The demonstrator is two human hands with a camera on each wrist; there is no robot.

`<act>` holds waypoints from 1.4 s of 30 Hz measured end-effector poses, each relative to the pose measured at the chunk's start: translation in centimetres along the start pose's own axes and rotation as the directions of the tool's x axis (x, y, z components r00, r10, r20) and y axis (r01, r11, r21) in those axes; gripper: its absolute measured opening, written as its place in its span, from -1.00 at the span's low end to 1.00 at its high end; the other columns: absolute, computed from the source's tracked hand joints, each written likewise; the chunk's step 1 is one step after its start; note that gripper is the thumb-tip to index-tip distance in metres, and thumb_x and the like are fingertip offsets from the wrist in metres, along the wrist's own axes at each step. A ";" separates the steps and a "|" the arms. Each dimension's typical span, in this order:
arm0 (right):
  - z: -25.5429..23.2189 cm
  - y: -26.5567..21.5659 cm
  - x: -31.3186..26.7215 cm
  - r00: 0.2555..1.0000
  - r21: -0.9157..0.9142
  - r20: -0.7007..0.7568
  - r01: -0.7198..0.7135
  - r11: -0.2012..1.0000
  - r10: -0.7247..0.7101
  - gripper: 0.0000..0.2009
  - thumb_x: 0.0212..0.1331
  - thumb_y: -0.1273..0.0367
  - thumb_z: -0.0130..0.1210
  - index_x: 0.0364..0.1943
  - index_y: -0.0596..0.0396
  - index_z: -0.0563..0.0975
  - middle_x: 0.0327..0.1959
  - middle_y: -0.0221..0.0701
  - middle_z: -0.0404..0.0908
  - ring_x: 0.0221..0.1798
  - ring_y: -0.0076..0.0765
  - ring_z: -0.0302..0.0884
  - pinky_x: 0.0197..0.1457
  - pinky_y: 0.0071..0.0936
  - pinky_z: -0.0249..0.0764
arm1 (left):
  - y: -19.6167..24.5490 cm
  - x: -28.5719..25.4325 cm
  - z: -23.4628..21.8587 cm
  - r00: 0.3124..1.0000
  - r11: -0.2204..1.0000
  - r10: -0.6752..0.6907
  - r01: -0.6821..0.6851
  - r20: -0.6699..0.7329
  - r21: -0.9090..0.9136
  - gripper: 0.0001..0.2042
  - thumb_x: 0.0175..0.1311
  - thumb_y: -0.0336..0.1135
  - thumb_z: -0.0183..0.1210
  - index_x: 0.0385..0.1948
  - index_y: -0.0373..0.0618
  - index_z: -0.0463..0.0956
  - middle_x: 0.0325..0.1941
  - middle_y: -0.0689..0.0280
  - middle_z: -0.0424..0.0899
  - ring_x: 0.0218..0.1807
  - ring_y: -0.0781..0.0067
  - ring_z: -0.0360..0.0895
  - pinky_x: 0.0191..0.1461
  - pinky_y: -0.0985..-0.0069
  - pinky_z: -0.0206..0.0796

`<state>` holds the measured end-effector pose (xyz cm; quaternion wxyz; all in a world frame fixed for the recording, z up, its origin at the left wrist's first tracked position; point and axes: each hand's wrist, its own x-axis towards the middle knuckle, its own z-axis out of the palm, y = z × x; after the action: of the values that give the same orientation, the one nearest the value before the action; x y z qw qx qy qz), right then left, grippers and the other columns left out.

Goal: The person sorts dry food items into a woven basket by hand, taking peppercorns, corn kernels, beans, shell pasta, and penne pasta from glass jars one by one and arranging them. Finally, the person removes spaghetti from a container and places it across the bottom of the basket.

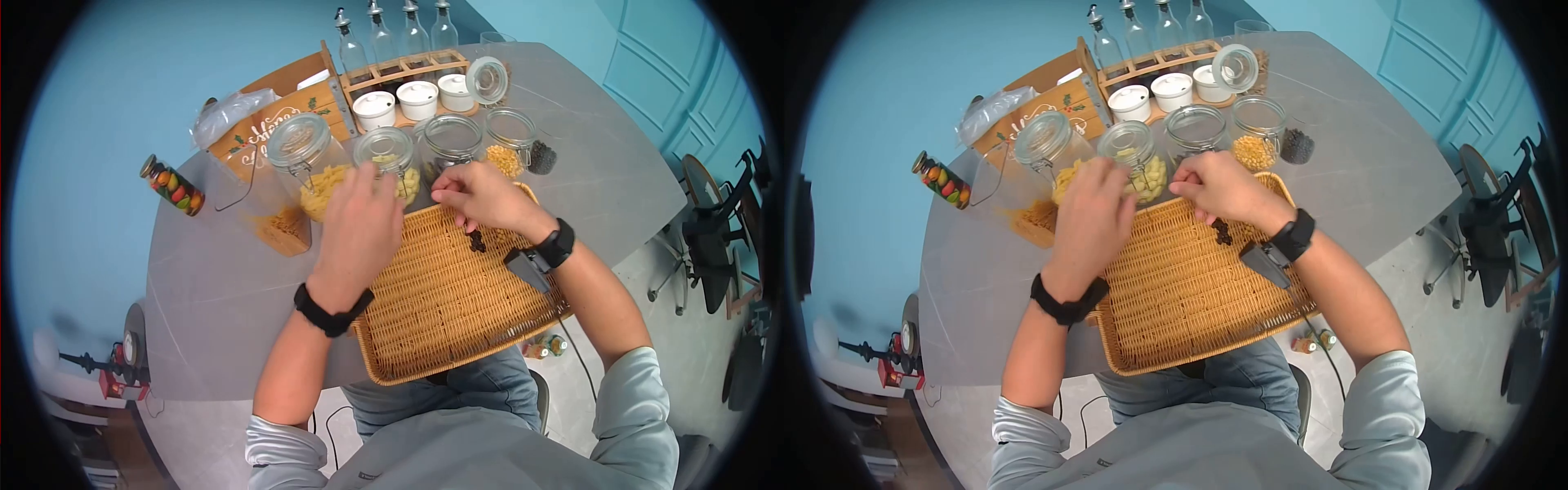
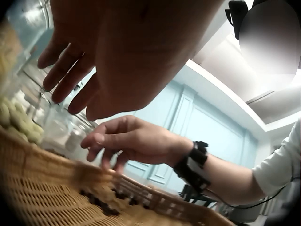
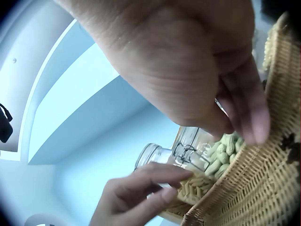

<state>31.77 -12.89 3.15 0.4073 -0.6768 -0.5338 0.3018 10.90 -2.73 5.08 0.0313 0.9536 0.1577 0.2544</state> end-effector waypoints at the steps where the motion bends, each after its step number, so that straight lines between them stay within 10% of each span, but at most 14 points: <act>1: 0.8 -0.5 0.5 1.000 0.001 0.004 0.010 1.000 -0.010 -0.76 0.40 0.33 0.26 -0.18 0.32 0.65 -0.57 -0.33 0.67 -0.53 -0.45 0.70 -0.59 -0.46 0.52 | -1.1 0.4 0.2 0.995 0.994 0.005 0.006 -0.099 0.111 -0.60 0.26 -0.48 0.22 0.15 -0.35 0.52 0.15 -0.04 0.60 0.08 -0.05 0.57 0.18 0.18 0.45; 3: 2.2 -1.1 1.6 0.999 -0.137 -0.008 -0.047 0.989 0.046 -0.73 0.39 0.30 0.26 -0.22 0.35 0.65 -0.56 -0.21 0.68 -0.55 -0.39 0.71 -0.52 -0.39 0.54 | -2.6 0.7 1.0 0.979 0.973 0.018 0.030 -0.202 0.229 -0.56 0.23 -0.53 0.20 0.19 -0.37 0.50 0.19 -0.04 0.60 0.11 -0.05 0.57 0.19 0.19 0.46; 5: 3.8 1.4 3.7 0.959 -0.267 -0.088 0.238 0.934 -0.269 -0.70 0.37 0.28 0.27 -0.32 0.34 0.67 -0.57 -0.11 0.69 -0.58 -0.27 0.70 -0.42 -0.31 0.58 | -3.7 0.3 1.8 0.993 0.963 0.014 0.018 -0.114 0.268 -0.48 0.16 -0.61 0.16 0.25 -0.40 0.45 0.28 -0.06 0.57 0.13 -0.05 0.57 0.20 0.23 0.48; 11: 4.7 0.8 4.6 0.991 -0.153 -0.057 0.112 0.982 -0.122 -0.73 0.33 0.29 0.26 -0.42 0.23 0.71 -0.64 -0.12 0.66 -0.54 -0.06 0.70 -0.31 -0.22 0.61 | -3.4 0.0 2.3 0.994 0.943 -0.018 0.052 -0.107 0.329 -0.39 0.10 -0.56 0.16 0.31 -0.43 0.42 0.36 -0.10 0.53 0.13 0.08 0.61 0.18 0.31 0.51; 13: 4.7 1.0 5.0 0.983 -0.296 -0.096 0.122 0.947 -0.156 -0.70 0.39 0.33 0.19 -0.41 0.34 0.67 -0.66 -0.23 0.65 -0.58 -0.46 0.68 -0.46 -0.43 0.52 | -2.6 0.1 2.8 0.993 0.916 -0.049 0.088 -0.110 0.391 -0.39 0.10 -0.54 0.17 0.31 -0.44 0.42 0.37 -0.09 0.53 0.11 0.13 0.62 0.16 0.33 0.51; 15: 4.6 0.7 4.6 0.989 -0.247 -0.083 0.098 0.964 -0.122 -0.72 0.38 0.34 0.15 -0.44 0.27 0.67 -0.69 -0.35 0.62 -0.65 -0.52 0.57 -0.53 -0.47 0.45 | -2.4 0.1 2.9 0.992 0.887 -0.069 0.111 -0.109 0.448 -0.38 0.09 -0.52 0.18 0.31 -0.45 0.42 0.38 -0.08 0.53 0.10 0.19 0.62 0.14 0.36 0.52; 17: 4.1 -0.1 4.2 0.978 0.295 0.089 -0.206 0.933 0.188 -0.69 0.40 0.33 0.17 -0.53 0.16 0.63 -0.71 -0.52 0.53 -0.72 -0.59 0.41 -0.60 -0.52 0.34 | -2.4 0.2 3.0 0.992 0.871 -0.061 0.109 -0.114 0.480 -0.39 0.09 -0.50 0.20 0.29 -0.47 0.43 0.38 -0.05 0.54 0.09 0.23 0.63 0.11 0.38 0.52; 21: 0.7 -2.6 3.1 0.955 0.463 0.228 -0.279 0.841 0.191 -0.78 0.41 0.32 0.17 -0.42 0.06 0.61 -0.66 -0.58 0.51 -0.68 -0.67 0.36 -0.58 -0.60 0.27 | -2.8 0.1 2.9 0.991 0.892 -0.037 0.091 -0.128 0.443 -0.40 0.10 -0.49 0.20 0.29 -0.46 0.44 0.38 -0.04 0.55 0.09 0.21 0.63 0.11 0.36 0.52; 23: 1.0 -3.3 2.7 0.992 0.044 -0.080 0.103 0.994 -0.099 -0.90 0.43 0.36 0.17 -0.18 0.08 0.60 -0.57 -0.50 0.58 -0.56 -0.66 0.46 -0.48 -0.62 0.35 | -3.0 0.0 2.9 0.991 0.901 -0.015 0.071 -0.132 0.429 -0.41 0.12 -0.49 0.20 0.28 -0.46 0.44 0.37 -0.06 0.55 0.10 0.18 0.62 0.12 0.34 0.52; 27: 1.1 -2.8 3.0 0.957 -0.292 0.005 0.280 0.915 -0.291 -0.80 0.38 0.51 0.10 0.04 0.11 0.51 -0.44 -0.45 0.64 -0.30 -0.54 0.63 -0.15 -0.53 0.54 | -3.1 -0.1 2.7 0.990 0.909 0.001 0.058 -0.142 0.413 -0.43 0.15 -0.50 0.19 0.28 -0.47 0.44 0.37 -0.06 0.55 0.10 0.15 0.62 0.12 0.32 0.52; 32: 0.5 -3.3 3.4 0.954 -0.151 -0.011 0.295 0.943 -0.300 -0.72 0.29 0.54 0.17 0.07 0.14 0.50 -0.31 -0.38 0.69 -0.25 -0.40 0.69 -0.07 -0.43 0.58 | -3.1 -0.1 2.3 0.989 0.962 -0.069 0.101 -0.132 0.254 -0.38 0.17 -0.53 0.13 0.35 -0.53 0.32 0.42 -0.18 0.45 0.13 0.01 0.62 0.19 0.26 0.50; 35: 0.2 -4.4 3.4 0.886 -0.443 -0.156 0.331 0.833 -0.436 -0.66 0.18 0.43 0.31 0.04 0.10 0.54 -0.27 -0.28 0.72 -0.17 0.00 0.70 -0.08 -0.18 0.59 | -3.0 -1.0 2.8 0.981 0.978 -0.109 0.134 -0.158 0.161 -0.37 0.17 -0.54 0.11 0.37 -0.56 0.27 0.44 -0.24 0.40 0.15 -0.07 0.62 0.23 0.24 0.48; 37: 0.4 -4.0 4.7 0.610 -0.691 -0.143 0.502 0.520 -0.780 -0.57 0.09 0.36 0.43 0.06 0.11 0.59 -0.22 -0.27 0.71 -0.13 0.03 0.69 -0.04 -0.15 0.59 | -2.8 -1.4 2.8 0.984 0.981 -0.092 0.116 -0.154 0.156 -0.38 0.17 -0.55 0.11 0.35 -0.55 0.29 0.45 -0.24 0.40 0.14 -0.08 0.62 0.21 0.23 0.49; 42: -1.7 -3.3 9.2 0.673 -0.647 0.055 0.587 0.487 -0.738 -0.59 0.13 0.28 0.42 0.05 0.13 0.65 -0.24 -0.20 0.72 -0.11 0.08 0.65 0.10 -0.13 0.56 | -3.2 -2.0 2.1 0.994 0.988 -0.067 0.077 -0.082 0.136 -0.39 0.13 -0.57 0.12 0.32 -0.51 0.33 0.46 -0.24 0.38 0.11 -0.10 0.61 0.17 0.20 0.49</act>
<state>33.93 -4.04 7.16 0.3059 -0.5392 -0.7697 -0.1523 9.42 -0.30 1.89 -0.0320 0.9366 0.2105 0.2782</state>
